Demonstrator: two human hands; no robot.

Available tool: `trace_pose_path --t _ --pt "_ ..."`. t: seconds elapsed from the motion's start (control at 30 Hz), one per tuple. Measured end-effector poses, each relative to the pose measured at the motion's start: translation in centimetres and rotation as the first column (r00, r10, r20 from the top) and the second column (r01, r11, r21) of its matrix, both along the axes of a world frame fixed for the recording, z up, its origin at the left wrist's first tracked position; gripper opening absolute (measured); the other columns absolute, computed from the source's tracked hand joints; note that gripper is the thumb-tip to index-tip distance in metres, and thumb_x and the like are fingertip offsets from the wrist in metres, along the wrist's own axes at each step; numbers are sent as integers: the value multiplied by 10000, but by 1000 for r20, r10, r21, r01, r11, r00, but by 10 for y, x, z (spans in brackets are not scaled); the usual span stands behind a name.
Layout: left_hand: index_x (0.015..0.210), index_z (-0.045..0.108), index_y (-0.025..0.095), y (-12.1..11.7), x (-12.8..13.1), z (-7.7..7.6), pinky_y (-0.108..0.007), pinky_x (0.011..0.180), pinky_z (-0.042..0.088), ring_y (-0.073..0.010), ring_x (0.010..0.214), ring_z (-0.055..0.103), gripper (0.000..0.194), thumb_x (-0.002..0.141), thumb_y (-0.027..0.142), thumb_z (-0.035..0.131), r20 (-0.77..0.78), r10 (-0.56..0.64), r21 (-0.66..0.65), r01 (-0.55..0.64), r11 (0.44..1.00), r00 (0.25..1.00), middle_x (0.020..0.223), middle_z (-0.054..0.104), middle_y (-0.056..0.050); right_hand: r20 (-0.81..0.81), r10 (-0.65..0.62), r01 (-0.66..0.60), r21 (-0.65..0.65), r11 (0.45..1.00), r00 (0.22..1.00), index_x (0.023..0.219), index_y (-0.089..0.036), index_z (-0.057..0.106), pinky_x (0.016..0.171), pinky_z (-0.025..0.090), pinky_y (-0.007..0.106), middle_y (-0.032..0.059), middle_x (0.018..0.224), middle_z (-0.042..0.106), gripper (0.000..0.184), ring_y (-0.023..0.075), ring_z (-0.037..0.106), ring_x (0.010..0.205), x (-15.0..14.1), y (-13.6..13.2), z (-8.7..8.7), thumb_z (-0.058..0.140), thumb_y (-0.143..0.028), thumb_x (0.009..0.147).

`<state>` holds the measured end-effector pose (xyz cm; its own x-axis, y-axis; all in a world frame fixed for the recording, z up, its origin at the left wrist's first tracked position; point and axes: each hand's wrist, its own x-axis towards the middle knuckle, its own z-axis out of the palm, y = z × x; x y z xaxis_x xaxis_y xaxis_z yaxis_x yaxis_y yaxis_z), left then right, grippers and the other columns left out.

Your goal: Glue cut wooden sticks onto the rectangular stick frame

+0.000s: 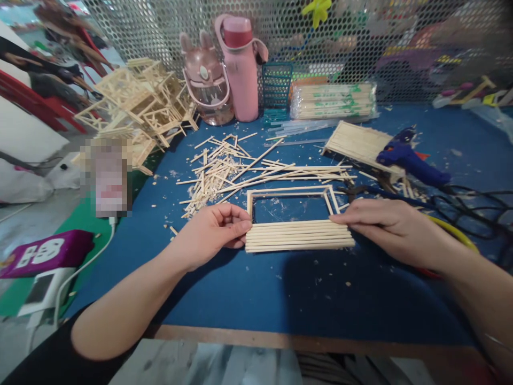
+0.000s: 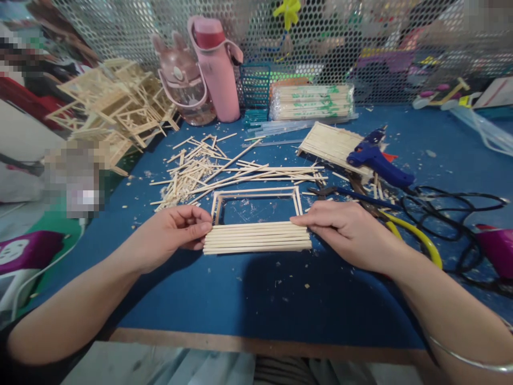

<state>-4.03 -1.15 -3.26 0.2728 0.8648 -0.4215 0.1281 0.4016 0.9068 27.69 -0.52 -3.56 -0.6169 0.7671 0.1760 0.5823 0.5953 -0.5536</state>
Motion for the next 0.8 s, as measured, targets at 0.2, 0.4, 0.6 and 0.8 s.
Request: trace_pose_path --t 0.2,0.4,0.6,0.8 --pt "800 570 130 2 -1 1 -123 500 451 -36 510 544 240 687 261 736 -7 19 -48 -19 999 1000 596 613 37 59 -134 139 -91 986 989 988 -247 668 701 458 247 10 918 694 239 153 627 826 -2 -3 4 455 -244 878" --pt "791 578 144 3 -3 3 -149 509 455 -58 525 544 237 700 317 713 -112 -53 -11 52 999 992 608 614 28 98 -202 211 -90 973 974 890 -247 666 684 455 258 1 881 703 179 163 638 790 -2 -4 7 492 -277 856" --pt "839 626 167 -1 -6 8 -211 573 467 -116 603 559 250 807 410 574 -480 -113 290 280 915 870 678 625 -4 75 -192 199 -94 976 979 789 -211 620 639 434 251 10 767 683 132 148 613 691 -5 -3 11 497 -220 837" --pt "853 657 183 -6 -3 14 -217 559 450 -137 615 564 278 818 426 526 -635 -44 368 352 861 771 722 651 -16 64 -251 257 -135 957 966 762 -187 599 519 361 206 -32 604 610 120 100 517 539 -4 -3 14 523 -261 819"
